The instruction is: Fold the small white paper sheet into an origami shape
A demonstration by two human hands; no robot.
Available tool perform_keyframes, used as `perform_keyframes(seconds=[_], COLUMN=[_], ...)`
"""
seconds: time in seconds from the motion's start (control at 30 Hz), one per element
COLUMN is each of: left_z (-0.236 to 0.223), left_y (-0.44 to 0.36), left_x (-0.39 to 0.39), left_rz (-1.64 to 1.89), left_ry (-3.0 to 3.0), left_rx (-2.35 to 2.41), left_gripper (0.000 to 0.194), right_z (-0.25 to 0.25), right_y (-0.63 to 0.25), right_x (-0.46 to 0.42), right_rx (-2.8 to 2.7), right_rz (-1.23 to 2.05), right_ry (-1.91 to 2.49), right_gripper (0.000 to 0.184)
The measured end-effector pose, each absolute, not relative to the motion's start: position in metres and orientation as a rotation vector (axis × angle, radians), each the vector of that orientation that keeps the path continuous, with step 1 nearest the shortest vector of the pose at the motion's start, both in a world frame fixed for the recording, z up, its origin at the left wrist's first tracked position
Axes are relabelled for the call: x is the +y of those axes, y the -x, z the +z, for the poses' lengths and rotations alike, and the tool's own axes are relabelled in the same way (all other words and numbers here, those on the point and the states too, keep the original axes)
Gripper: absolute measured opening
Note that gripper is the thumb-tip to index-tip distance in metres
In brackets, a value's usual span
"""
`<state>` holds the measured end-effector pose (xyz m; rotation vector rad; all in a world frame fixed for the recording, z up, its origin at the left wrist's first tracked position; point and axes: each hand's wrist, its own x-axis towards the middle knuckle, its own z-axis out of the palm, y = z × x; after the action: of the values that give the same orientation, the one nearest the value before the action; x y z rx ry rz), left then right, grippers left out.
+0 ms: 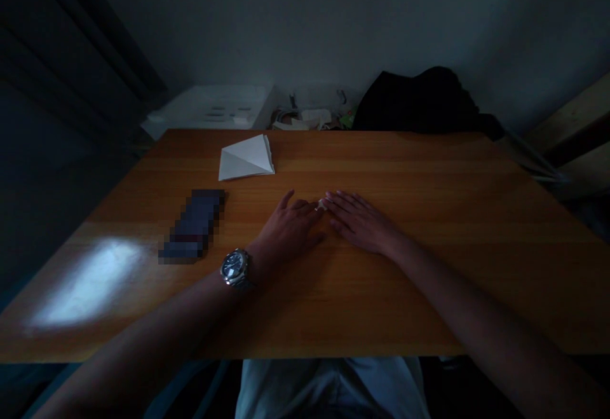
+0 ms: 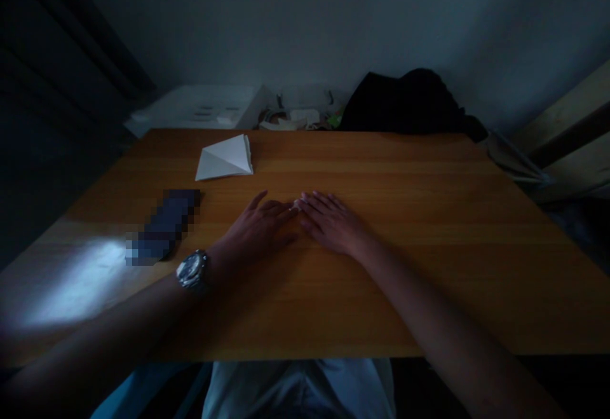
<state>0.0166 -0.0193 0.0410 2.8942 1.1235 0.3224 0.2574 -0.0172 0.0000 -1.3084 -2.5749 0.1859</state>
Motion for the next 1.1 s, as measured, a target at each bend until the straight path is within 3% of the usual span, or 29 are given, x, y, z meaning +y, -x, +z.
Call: perform_keyframes(seconds=[0.4, 0.6, 0.9, 1.1], left_z=[0.045, 0.04, 0.033, 0.027], left_y=[-0.017, -0.02, -0.017, -0.018], left_x=[-0.015, -0.015, -0.004, -0.001], left_rz=[0.392, 0.443, 0.669, 0.705], left_ry=[-2.871, -2.867, -2.614, -2.598], left_rx=[1.099, 1.084, 1.152, 1.242], left_gripper=[0.04, 0.042, 0.023, 0.029], right_z=[0.006, 0.003, 0.002, 0.006], right_y=[-0.26, -0.263, -0.262, -0.258], right_x=[-0.015, -0.013, -0.011, -0.013], right_rx=[-2.446, -2.359, -2.349, -2.359], right_rz=[0.3, 0.347, 0.345, 0.318], right_ry=[1.264, 1.212, 1.108, 1.061], right_gripper=[0.059, 0.049, 0.039, 0.026])
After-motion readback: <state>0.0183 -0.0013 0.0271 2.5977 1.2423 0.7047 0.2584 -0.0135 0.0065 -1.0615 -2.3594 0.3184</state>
